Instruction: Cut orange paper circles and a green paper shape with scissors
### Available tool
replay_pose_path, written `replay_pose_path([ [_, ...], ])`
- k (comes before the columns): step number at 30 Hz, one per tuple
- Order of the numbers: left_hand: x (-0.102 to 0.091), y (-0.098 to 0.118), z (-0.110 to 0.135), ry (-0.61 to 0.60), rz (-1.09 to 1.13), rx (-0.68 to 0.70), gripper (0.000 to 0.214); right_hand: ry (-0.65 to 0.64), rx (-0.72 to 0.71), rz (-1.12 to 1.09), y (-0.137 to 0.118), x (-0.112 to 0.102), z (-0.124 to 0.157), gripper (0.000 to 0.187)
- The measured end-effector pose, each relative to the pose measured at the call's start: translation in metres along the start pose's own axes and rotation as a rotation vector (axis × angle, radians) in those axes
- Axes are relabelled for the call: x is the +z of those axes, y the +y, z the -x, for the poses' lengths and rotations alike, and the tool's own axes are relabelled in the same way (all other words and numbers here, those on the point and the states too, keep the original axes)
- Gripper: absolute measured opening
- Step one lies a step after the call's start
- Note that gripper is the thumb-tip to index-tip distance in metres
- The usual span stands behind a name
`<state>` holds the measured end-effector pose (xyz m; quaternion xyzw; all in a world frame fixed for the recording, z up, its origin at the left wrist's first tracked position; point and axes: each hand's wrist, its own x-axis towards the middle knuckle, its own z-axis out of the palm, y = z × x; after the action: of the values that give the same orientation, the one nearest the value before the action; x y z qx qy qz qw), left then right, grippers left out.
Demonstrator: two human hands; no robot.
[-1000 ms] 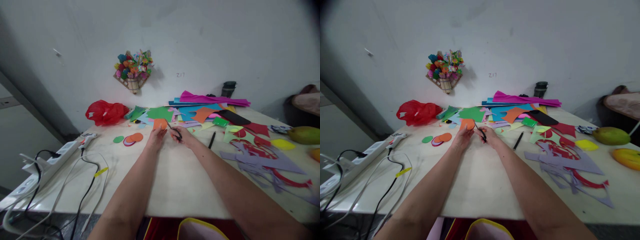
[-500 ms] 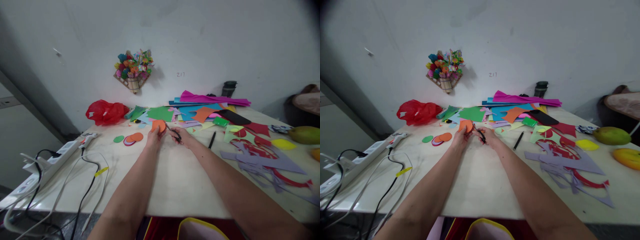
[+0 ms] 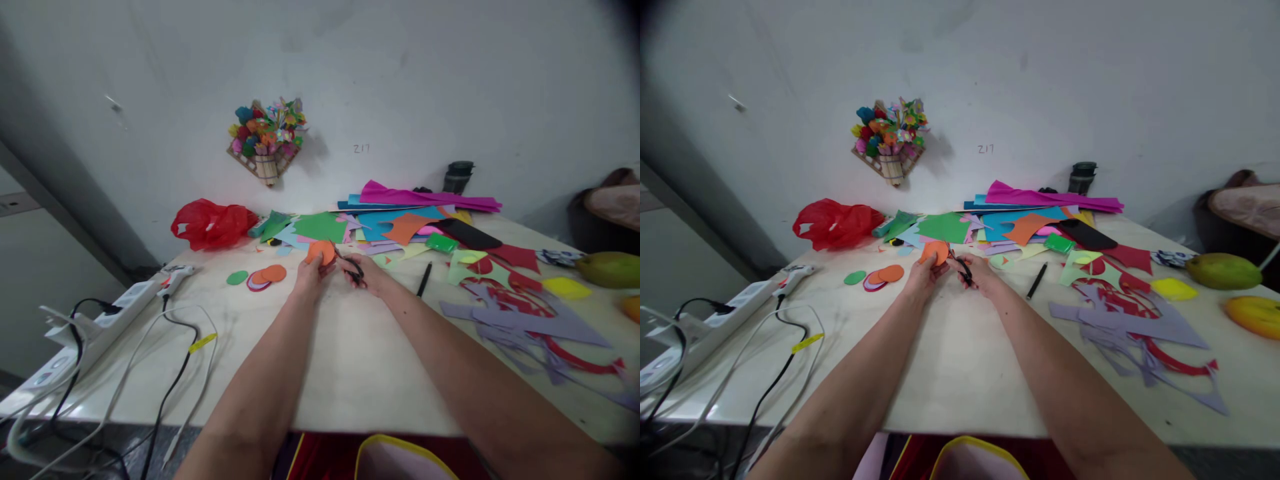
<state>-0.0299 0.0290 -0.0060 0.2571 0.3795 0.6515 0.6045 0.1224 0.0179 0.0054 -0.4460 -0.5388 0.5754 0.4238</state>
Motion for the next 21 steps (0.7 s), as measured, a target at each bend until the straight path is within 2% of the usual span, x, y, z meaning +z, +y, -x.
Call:
replay_pose_path([
  [12,0.0027,0.0032,0.0034,0.016,-0.052,-0.012,0.032,0.006,-0.021,0.011,-0.0007,-0.0007,0.0004,0.018],
  [16,0.0027,0.0038,0.004,0.028,-0.055,-0.011,0.026,0.019,-0.012,-0.009,-0.0019,0.0003,0.0004,0.017],
  [21,0.0008,0.0017,0.0005,0.033,-0.029,-0.007,0.028,0.039,0.025,-0.074,-0.0034,0.0034,-0.0002,0.022],
])
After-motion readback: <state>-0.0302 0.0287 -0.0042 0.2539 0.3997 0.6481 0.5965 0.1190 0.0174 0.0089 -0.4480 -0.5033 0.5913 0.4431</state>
